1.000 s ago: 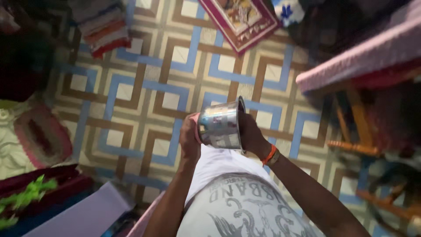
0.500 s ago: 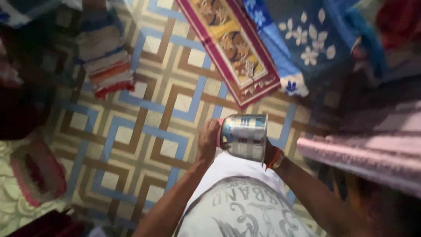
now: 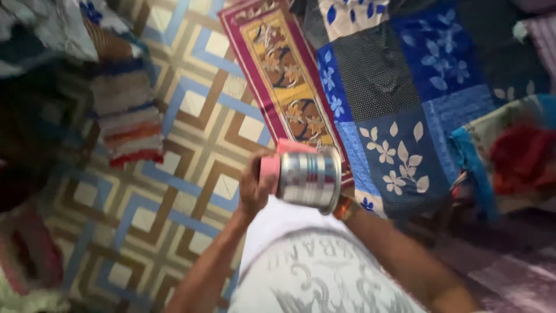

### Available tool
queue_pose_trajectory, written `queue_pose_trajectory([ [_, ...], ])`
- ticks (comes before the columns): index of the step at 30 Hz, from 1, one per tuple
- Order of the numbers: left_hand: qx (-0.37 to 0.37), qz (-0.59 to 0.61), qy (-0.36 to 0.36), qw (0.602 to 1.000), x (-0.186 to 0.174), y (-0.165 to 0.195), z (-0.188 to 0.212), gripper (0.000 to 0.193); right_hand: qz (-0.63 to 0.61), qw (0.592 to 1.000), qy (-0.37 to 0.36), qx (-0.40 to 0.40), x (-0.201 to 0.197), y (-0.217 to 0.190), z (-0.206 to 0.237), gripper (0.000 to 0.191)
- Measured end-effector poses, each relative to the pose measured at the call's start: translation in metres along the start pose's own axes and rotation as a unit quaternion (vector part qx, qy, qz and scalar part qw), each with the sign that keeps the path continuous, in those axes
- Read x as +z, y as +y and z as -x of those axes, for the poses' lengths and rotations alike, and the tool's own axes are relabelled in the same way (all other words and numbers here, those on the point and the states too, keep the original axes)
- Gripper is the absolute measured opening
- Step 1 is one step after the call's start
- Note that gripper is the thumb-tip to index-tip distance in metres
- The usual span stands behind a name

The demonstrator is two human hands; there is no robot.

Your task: The person lies on a bed holding a stainless steel mixer jar with a pink base and uses a screwdriver to work on the blade coupling at the bottom of the jar, turning it repeatedly. They then fit the jar onto a white mixer base and continue working on the assembly with the screwdriver.

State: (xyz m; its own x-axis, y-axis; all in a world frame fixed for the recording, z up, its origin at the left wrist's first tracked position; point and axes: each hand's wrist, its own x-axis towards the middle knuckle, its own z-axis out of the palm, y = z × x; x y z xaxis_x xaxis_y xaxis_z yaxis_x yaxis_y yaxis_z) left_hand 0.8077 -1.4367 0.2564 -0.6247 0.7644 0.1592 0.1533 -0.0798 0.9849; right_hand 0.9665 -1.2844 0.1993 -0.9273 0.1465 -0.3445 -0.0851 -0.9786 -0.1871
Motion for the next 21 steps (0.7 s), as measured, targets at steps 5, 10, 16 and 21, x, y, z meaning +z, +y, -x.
queue_pose_trajectory([
  [5, -0.142, 0.006, 0.097, 0.985, 0.024, -0.039, -0.127, 0.058, 0.099, 0.991, -0.089, 0.012, 0.03, -0.128, -0.095, 0.072],
  [10, -0.227, 0.448, 0.151, 0.851, 0.038, -0.099, -0.266, 0.055, 0.707, 0.675, -0.035, -0.206, 0.058, -0.246, -0.232, 0.042],
  [16, -0.228, 0.541, 0.124, 0.8, 0.009, -0.145, -0.455, 0.055, 0.691, 0.68, 0.082, -0.231, 0.175, -0.369, -0.344, 0.023],
  [21, -0.233, 0.586, 0.122, 0.766, -0.026, -0.15, -0.551, 0.057, 0.728, 0.607, 0.127, -0.294, 0.241, -0.446, -0.426, 0.018],
])
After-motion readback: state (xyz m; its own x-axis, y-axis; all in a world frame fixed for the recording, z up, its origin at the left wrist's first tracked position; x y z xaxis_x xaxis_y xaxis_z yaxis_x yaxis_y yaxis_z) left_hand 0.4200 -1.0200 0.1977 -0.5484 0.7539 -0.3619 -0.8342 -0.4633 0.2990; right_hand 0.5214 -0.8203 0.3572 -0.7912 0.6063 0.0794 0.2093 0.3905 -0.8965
